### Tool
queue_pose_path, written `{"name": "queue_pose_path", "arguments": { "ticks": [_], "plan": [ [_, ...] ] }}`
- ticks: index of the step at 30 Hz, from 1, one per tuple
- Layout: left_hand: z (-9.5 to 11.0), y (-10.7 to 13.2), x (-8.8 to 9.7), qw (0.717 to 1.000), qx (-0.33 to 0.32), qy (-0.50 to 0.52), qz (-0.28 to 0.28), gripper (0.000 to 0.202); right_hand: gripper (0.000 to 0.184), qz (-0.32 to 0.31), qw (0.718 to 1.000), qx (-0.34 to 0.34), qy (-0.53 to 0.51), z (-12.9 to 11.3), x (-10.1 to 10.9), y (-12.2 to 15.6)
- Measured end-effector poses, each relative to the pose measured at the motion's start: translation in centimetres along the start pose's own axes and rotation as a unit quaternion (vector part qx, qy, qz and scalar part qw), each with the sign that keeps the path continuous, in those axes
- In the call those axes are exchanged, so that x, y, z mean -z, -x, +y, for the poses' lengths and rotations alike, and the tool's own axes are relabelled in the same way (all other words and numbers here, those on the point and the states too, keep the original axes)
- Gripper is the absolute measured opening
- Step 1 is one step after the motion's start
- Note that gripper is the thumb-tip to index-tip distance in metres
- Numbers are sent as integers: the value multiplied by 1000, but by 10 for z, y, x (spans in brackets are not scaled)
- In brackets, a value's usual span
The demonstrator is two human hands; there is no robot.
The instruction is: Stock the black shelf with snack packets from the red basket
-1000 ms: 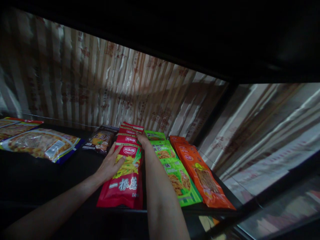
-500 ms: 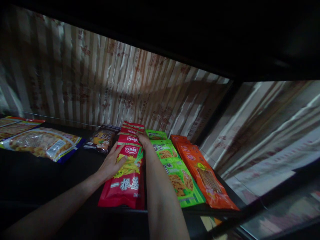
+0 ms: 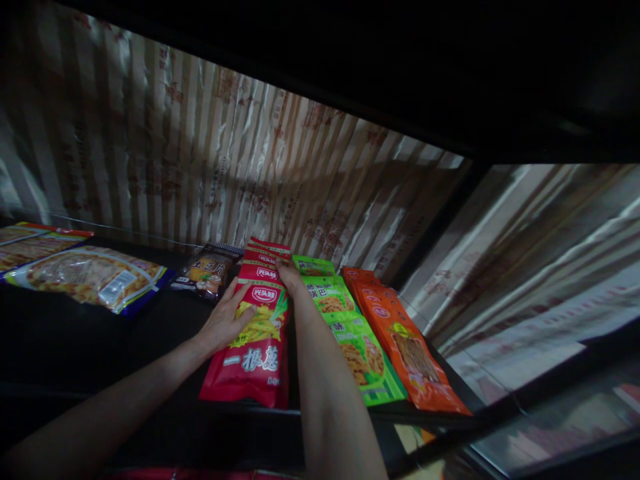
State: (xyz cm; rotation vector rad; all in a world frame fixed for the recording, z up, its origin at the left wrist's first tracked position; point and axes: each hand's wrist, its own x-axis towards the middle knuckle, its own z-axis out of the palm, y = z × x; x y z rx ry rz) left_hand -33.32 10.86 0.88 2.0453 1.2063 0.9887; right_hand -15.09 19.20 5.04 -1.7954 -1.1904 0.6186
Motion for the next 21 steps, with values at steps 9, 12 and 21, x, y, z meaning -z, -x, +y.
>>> {"name": "queue_pose_path", "arguments": {
  "ticks": [9,12,21],
  "plan": [
    [-4,1,-1,1000,-6,-1,12,63,54,58,965,162,198,-22,10,15],
    [-2,1,0,1000,-4,-8,10,62,50,99,926,267,247,-25,10,32],
    [-6,2,0,998,-20,-27,52,53,50,76,905,334,251,23,21,182]
  ]
}}
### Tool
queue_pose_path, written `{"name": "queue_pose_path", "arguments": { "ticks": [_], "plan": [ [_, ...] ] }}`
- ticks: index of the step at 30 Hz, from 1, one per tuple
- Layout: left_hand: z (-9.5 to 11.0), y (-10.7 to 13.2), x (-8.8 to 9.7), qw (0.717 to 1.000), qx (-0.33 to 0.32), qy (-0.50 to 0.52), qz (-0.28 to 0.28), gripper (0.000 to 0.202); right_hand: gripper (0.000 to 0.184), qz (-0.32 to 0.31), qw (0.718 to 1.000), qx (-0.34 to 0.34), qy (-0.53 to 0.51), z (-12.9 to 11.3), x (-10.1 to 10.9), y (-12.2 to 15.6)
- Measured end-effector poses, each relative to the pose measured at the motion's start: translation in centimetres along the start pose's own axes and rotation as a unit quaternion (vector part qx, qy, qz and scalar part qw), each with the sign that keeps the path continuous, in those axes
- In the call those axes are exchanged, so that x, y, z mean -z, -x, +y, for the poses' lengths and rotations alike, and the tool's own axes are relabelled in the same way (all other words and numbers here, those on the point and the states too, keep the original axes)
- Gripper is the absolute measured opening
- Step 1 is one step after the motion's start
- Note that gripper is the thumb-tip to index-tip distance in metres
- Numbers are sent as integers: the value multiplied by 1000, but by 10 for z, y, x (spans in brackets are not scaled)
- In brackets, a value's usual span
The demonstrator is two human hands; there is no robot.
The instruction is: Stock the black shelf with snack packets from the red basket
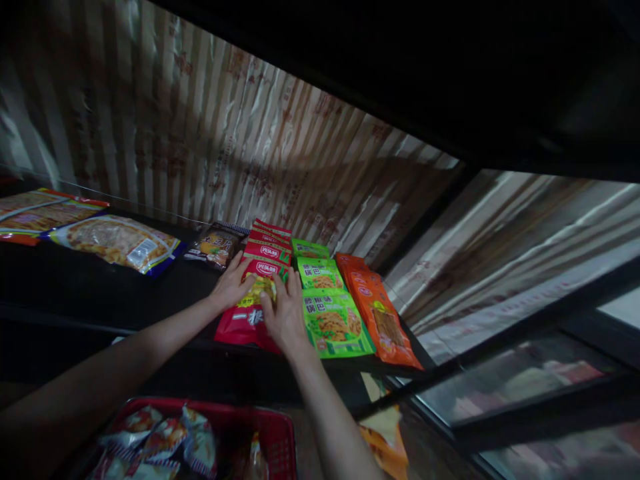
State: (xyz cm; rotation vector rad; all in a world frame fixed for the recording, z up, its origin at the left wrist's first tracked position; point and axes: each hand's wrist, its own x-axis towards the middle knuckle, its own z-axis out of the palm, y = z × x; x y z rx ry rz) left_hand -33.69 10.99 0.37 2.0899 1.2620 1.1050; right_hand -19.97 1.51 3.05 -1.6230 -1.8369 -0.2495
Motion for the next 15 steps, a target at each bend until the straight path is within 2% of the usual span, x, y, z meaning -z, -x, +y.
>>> {"name": "queue_pose_path", "arguments": {
  "ticks": [3,5,8,10,12,15],
  "plan": [
    [-3,0,-1,999,-25,-3,32,48,59,-19,999,-36,-1,-12,4,47],
    [-3,-1,1,998,-38,-3,57,43,61,-46,998,-50,-4,-17,2,66],
    [-1,0,9,995,-48,0,85,38,60,-70,996,-59,-10,-20,-2,75],
    [3,9,19,995,-48,3,92,35,60,-69,995,-65,-17,-20,-3,75],
    [8,31,32,994,-48,8,97,33,61,-61,995,-76,-26,-20,-3,75],
    [13,92,50,992,-61,27,105,33,61,-48,995,-82,-34,-20,-2,76]
  ]
}}
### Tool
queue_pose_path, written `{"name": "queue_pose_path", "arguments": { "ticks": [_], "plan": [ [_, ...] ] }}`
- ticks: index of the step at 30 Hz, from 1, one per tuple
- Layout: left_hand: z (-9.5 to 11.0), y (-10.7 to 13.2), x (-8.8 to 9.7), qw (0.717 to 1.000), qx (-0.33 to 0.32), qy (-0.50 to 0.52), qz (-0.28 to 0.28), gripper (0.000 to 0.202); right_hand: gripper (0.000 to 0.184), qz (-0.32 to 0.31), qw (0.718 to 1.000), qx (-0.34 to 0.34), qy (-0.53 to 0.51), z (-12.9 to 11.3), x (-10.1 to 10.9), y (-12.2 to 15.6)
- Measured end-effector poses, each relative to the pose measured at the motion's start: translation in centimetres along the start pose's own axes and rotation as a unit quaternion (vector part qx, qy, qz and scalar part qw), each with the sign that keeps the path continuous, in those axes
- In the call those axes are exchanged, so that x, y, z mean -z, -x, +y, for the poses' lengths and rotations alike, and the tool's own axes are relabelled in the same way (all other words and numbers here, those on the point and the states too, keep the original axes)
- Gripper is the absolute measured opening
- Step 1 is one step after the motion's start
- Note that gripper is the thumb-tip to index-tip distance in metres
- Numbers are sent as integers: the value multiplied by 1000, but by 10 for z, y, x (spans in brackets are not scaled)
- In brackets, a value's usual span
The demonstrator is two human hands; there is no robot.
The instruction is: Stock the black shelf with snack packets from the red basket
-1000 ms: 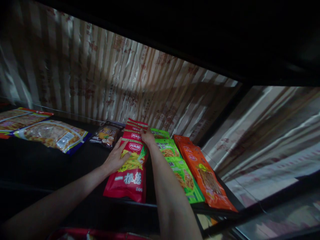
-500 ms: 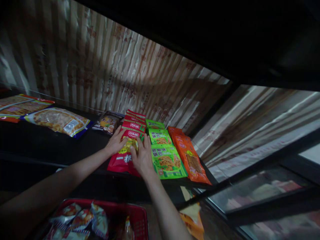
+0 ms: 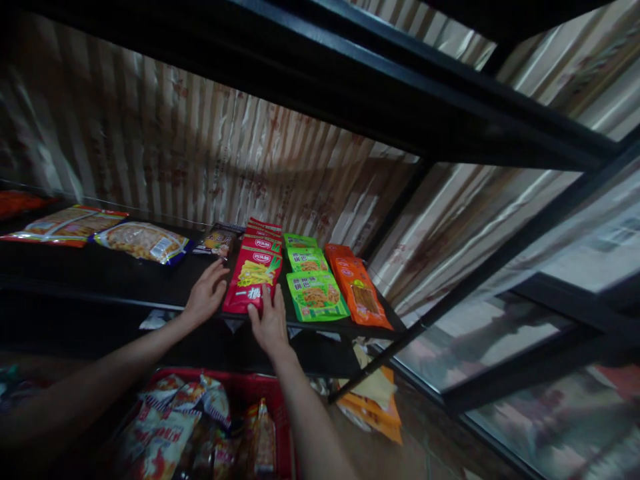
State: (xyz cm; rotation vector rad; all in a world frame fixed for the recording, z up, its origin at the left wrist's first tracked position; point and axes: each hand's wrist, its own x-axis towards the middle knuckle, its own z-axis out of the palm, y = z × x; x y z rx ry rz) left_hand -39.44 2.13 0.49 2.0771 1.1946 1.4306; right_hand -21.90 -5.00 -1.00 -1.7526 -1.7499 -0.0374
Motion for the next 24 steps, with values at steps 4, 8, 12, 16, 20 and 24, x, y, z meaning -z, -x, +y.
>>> {"name": "queue_pose_path", "arguments": {
  "ticks": [4,8,12,16,20,24],
  "plan": [
    [13,104,34,999,-8,21,-33,31,61,21,1000,-7,3,0,5,6],
    [13,167,46,993,-29,-42,-106,34,54,34,999,29,8,1,12,15],
    [14,151,43,976,-111,-110,-153,43,48,26,998,60,7,1,11,28],
    [16,105,32,970,-119,-156,-143,45,47,25,999,-12,-19,7,9,31],
    [13,77,23,956,-141,-188,-177,47,44,23,999,-20,-40,15,12,20],
    [6,72,17,949,-147,-208,-186,42,45,24,999,-22,-36,18,12,10]
  ]
}}
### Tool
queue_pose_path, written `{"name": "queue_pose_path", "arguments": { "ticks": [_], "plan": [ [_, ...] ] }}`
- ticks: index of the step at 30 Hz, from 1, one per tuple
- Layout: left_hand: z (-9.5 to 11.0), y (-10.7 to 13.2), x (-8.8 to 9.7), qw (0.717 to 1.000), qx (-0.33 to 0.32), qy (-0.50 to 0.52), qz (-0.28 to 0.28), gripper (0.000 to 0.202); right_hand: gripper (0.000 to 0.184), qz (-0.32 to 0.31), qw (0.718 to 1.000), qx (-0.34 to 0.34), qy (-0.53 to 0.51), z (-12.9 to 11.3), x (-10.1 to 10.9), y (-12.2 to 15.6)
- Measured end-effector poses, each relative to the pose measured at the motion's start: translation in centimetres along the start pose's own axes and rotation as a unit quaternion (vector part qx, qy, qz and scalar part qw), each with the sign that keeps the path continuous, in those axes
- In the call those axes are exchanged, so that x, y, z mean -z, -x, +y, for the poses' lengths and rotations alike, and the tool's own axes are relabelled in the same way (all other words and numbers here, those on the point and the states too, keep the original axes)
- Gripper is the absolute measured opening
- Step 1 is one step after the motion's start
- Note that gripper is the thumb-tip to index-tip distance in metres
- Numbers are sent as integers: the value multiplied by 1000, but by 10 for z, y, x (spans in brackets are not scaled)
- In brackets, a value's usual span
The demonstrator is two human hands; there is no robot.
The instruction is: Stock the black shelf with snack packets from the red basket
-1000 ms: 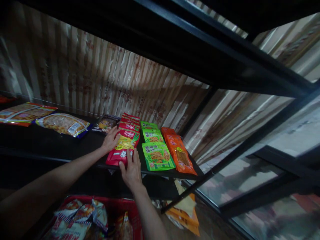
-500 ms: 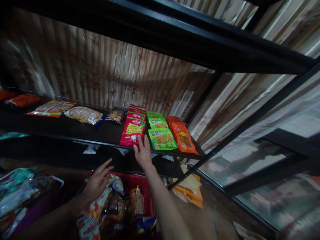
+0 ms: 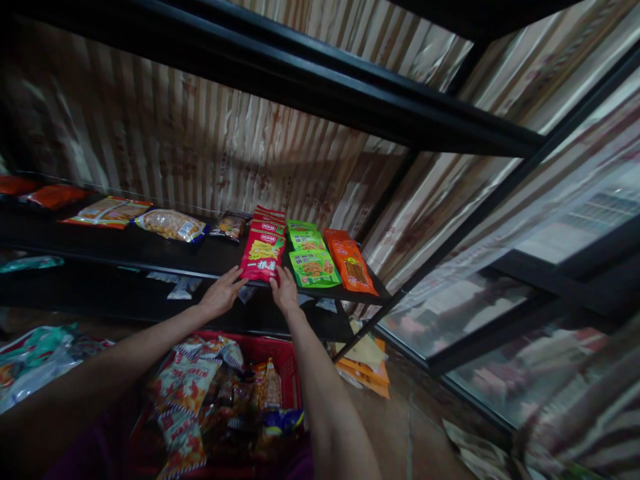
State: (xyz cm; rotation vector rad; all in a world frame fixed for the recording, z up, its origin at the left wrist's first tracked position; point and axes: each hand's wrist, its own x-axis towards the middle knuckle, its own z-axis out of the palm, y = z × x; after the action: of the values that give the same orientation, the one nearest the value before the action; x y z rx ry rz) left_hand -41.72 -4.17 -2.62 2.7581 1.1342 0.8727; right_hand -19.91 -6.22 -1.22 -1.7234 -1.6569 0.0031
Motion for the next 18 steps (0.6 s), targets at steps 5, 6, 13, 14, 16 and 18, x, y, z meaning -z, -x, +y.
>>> {"name": "queue_pose_path", "arguments": {
  "ticks": [5,6,13,14,16,18],
  "plan": [
    [0,1,-1,999,-4,-1,34,39,46,-3,999,-23,24,-3,-4,-4],
    [1,1,0,999,-3,6,38,39,47,-1,999,-28,23,-4,-5,-6],
    [-1,-18,6,997,43,37,54,31,56,15,991,-129,19,-15,-7,-32],
    [-2,-23,5,996,59,40,62,30,56,19,991,-133,24,-17,-8,-36],
    [-3,-34,3,992,90,41,79,29,58,21,990,-138,27,-22,-9,-42],
    [-5,-45,0,988,127,33,86,31,60,12,989,-146,25,-25,-12,-44]
  ]
}}
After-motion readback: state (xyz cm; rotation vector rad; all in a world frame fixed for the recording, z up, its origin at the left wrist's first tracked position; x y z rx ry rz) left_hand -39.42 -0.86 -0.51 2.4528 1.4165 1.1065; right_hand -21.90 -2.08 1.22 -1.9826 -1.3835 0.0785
